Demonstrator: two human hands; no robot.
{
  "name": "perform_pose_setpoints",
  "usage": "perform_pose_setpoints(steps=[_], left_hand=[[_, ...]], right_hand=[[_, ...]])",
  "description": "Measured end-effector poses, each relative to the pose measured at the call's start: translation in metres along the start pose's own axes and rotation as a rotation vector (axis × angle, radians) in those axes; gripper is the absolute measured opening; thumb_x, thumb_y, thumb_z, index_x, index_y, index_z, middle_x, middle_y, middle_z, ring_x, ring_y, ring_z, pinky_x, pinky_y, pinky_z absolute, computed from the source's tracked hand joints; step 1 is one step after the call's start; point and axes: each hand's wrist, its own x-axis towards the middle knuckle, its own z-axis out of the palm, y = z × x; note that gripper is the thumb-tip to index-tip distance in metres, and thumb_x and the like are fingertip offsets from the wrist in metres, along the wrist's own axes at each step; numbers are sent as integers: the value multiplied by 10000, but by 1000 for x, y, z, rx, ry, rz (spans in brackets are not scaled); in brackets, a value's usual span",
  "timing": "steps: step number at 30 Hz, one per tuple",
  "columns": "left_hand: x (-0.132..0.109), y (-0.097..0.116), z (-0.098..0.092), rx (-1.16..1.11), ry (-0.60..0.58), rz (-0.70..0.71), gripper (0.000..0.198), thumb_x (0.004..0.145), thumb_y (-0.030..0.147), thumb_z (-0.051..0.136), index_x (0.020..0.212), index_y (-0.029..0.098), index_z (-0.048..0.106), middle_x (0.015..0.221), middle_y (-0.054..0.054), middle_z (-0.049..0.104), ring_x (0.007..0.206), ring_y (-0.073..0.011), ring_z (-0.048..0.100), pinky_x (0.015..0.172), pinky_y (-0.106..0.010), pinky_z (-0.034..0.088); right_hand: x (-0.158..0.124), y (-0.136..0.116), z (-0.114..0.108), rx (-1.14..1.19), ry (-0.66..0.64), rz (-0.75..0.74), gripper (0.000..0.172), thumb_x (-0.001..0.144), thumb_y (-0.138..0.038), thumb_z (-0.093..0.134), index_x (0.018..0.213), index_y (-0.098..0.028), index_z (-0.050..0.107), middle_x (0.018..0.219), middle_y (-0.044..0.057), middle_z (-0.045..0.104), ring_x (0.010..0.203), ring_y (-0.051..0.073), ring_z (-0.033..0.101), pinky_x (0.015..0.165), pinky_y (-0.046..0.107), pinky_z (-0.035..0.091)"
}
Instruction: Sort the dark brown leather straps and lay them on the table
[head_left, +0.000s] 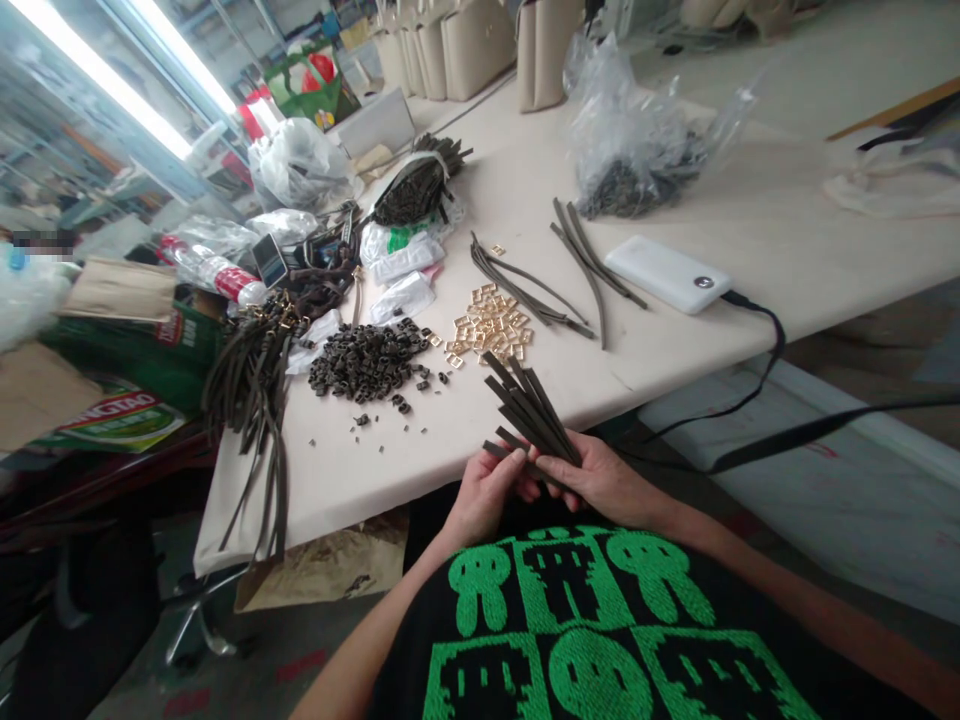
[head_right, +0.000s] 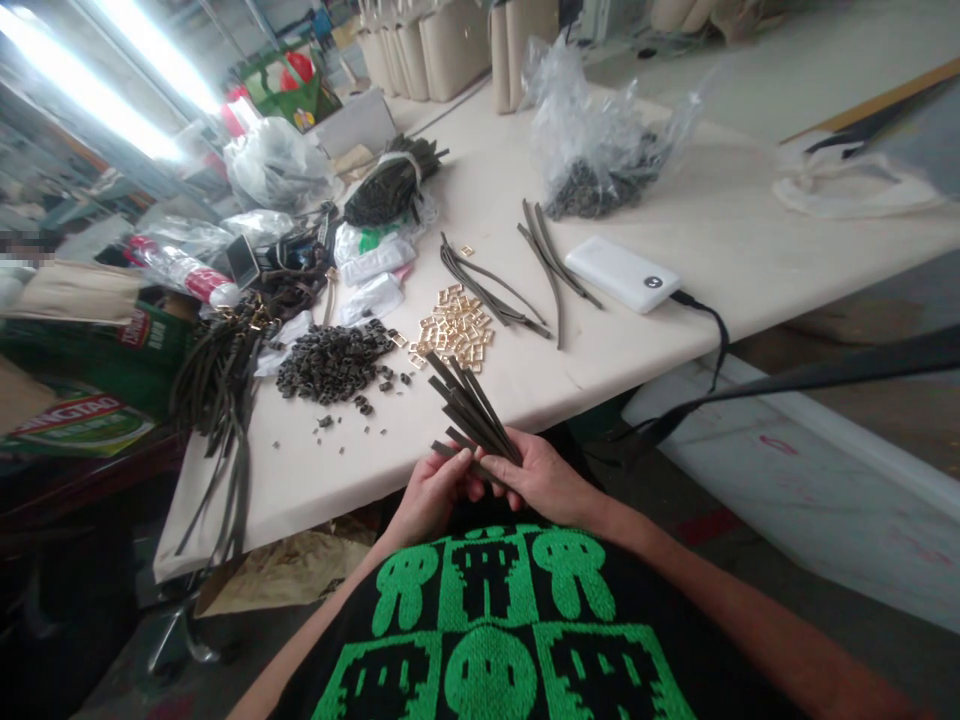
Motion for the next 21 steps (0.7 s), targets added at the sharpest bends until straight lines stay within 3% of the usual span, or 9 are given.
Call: perform_pose_setpoints(steps=[3,6,9,14,17,21], left_hand=[[4,21,-1,144,-27,-3,378,891,441,596,1045,106,680,714,-53,683,551,-110,594,539,-220,464],[14,63,0,189,48,112,370,882,437,600,997,98,695,662,-54,682,510,-111,588,502,-215,449],[30,117,6,114,146,391,320,839,419,645,893,108,698,612,-43,668,471,-108,569,453,-205,424],[55,191,31,165,264,916,280,867,398,625,950,141,696,686,-35,705,514,-106,607,520,-217,485],[75,205,47,286,288,1087,289,918,410,561,1000,160,681,755,-33,717,548,-106,627,560,-230,506],[127,190,62,495,328,1110,331,955,432,486,1081,173,650,824,-48,713,648,-129,662,629,-257,527]], right_hand=[[2,2,-8,-38,139,-51,402,851,-558,617,961,-173,578,670,-29,564,490,97,509,432,220,448],[2,3,-31,-78,395,-105,428,839,-585,593,971,-179,561,643,-39,556,493,109,523,488,248,471],[-4,0,-58,-114,562,-62,446,814,-601,586,961,-179,562,602,-50,533,470,103,489,461,235,412],[-19,-1,-83,-42,628,0,499,752,-624,605,968,-178,551,591,-58,531,434,89,439,428,224,334],[-22,4,-84,20,639,5,515,747,-636,609,969,-176,541,593,-61,526,443,84,436,432,215,327],[-17,9,-79,69,610,16,537,744,-652,623,977,-173,552,590,-58,527,456,86,447,434,209,328]])
